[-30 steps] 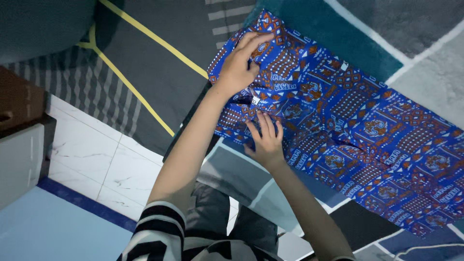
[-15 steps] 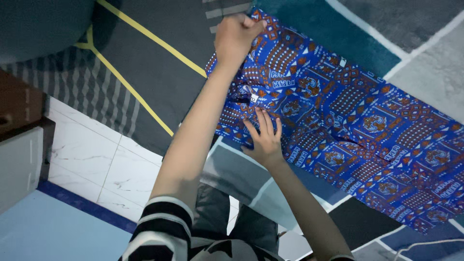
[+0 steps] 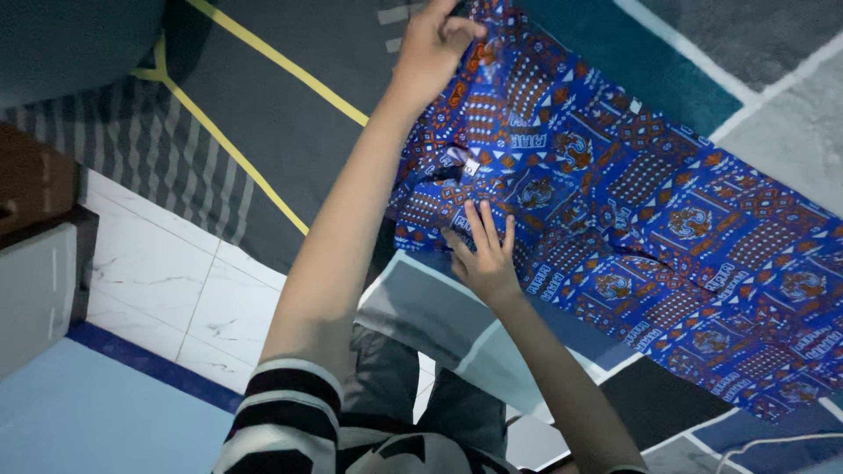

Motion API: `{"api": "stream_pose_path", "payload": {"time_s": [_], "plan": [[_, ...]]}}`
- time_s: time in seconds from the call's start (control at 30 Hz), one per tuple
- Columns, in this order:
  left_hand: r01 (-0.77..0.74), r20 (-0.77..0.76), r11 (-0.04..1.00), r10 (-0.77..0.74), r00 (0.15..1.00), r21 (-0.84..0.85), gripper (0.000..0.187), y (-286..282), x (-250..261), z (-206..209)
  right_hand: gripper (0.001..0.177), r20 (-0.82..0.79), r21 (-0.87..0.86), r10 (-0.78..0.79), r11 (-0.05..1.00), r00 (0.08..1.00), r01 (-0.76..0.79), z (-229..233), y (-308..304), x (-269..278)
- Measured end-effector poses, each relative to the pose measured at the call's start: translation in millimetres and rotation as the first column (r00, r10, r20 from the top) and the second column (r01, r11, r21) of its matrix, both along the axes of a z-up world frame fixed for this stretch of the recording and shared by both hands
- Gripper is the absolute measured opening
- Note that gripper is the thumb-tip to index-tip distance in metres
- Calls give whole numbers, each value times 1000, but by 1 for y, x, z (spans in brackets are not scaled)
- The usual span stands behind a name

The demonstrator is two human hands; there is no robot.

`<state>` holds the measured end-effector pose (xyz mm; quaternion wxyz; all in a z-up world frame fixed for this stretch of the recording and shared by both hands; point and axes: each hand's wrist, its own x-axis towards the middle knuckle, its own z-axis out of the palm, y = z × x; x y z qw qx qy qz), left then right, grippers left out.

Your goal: The person irons a blue patterned shirt on an ironing board. They repeatedly smooth the fabric with their hands and move the iron across different sections, folding the shirt in half and continuing to press it until the end of the clip.

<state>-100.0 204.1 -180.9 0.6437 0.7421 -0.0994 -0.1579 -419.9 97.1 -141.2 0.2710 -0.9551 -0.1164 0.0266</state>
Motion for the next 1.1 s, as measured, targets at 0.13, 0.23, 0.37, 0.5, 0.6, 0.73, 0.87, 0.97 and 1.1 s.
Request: {"api": "stream_pose_path", "payload": {"time_s": [0.13,0.23,0.37,0.5,0.6,0.73,0.87,0.97,1.1], "plan": [[13,221,999,-21,975,40,45,31,-57,49,49,25,-46,31,998,999,-29,6,7,1],[191,183,950,-239,953,246,53,57,-94,80,50,-48,87,-5,996,999,9,23,14,10],[281,218,920,-343,914,273,54,66,-117,89,49,-106,386,-361,844,927,373,37,22,33],[304,248,898,-389,887,319,41,42,-121,58,55,-286,545,-552,579,783,607,43,20,69],[281,239,884,-384,892,373,38,29,-121,40,55,-299,552,-629,499,718,668,42,21,92],[185,336,934,-288,897,307,31,27,-117,42,44,-353,522,-654,455,669,721,34,10,102],[120,220,944,-193,956,307,25,24,-115,48,23,-487,582,-627,286,608,761,26,2,103],[57,137,942,-108,985,329,22,22,-111,37,17,-356,473,-630,515,690,715,36,-3,99],[-16,21,940,9,1000,341,15,14,-103,-1,19,-44,407,-499,782,866,471,40,4,114]]}}
